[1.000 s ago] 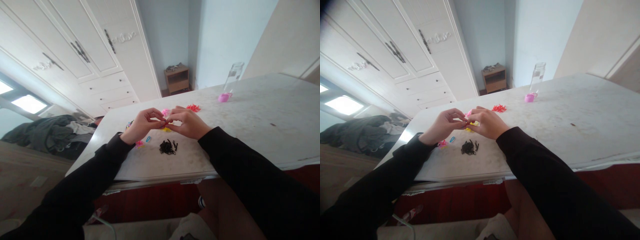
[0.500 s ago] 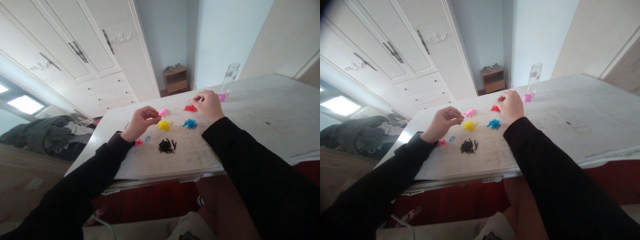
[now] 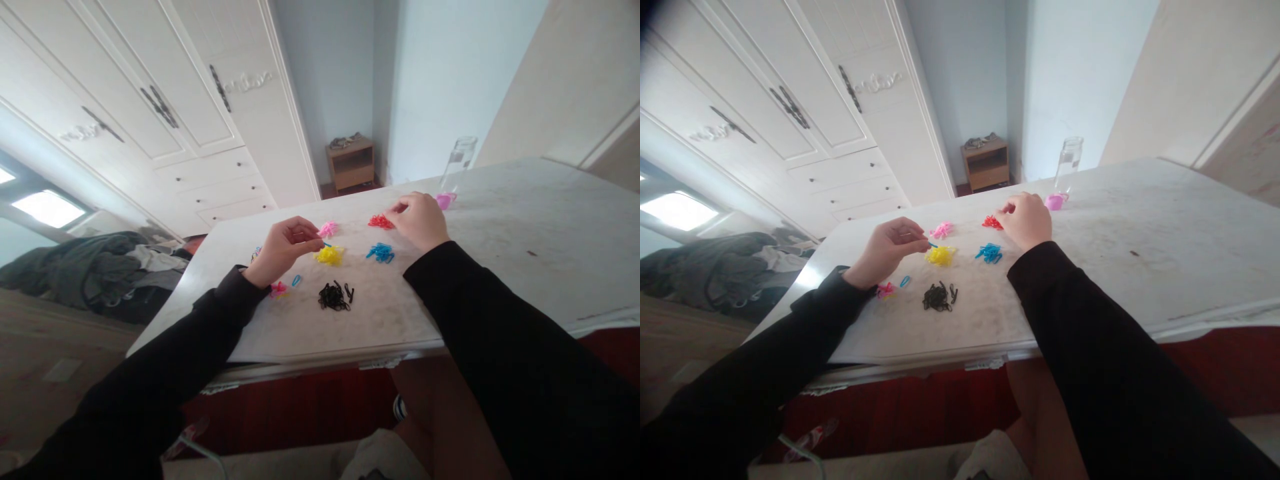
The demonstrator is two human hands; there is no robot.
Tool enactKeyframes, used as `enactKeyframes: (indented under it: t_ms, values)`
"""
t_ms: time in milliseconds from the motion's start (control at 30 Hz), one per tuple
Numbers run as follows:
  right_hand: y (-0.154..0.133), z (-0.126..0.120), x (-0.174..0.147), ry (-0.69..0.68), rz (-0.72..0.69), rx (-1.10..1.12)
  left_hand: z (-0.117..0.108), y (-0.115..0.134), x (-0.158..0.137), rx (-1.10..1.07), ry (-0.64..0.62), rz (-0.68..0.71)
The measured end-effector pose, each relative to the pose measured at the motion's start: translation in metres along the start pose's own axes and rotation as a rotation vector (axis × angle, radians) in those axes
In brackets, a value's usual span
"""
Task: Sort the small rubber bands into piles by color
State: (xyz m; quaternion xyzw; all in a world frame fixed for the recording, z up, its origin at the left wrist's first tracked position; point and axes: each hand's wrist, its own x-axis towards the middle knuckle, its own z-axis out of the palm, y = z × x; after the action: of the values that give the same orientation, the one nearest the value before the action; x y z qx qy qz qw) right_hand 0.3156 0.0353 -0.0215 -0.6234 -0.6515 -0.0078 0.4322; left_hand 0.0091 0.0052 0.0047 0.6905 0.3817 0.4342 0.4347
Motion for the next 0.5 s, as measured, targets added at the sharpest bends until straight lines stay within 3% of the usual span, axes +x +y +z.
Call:
enactKeyframes:
  t_ms: [200,367,500]
  values:
    - [-0.026,-0.009,-0.005,-0.049,-0.127,0.223,0.002,0.003,-0.002,0.003,-0.009,0.017]
    - [-0.050,-0.017,-0.016,-0.375,-0.256,0.504,0.005,0.006,-0.005,0.060,0.003,0.045]
    - [-0.060,-0.019,-0.023,-0.611,-0.302,0.606,0.006,0.007,-0.006,0.079,0.001,0.066]
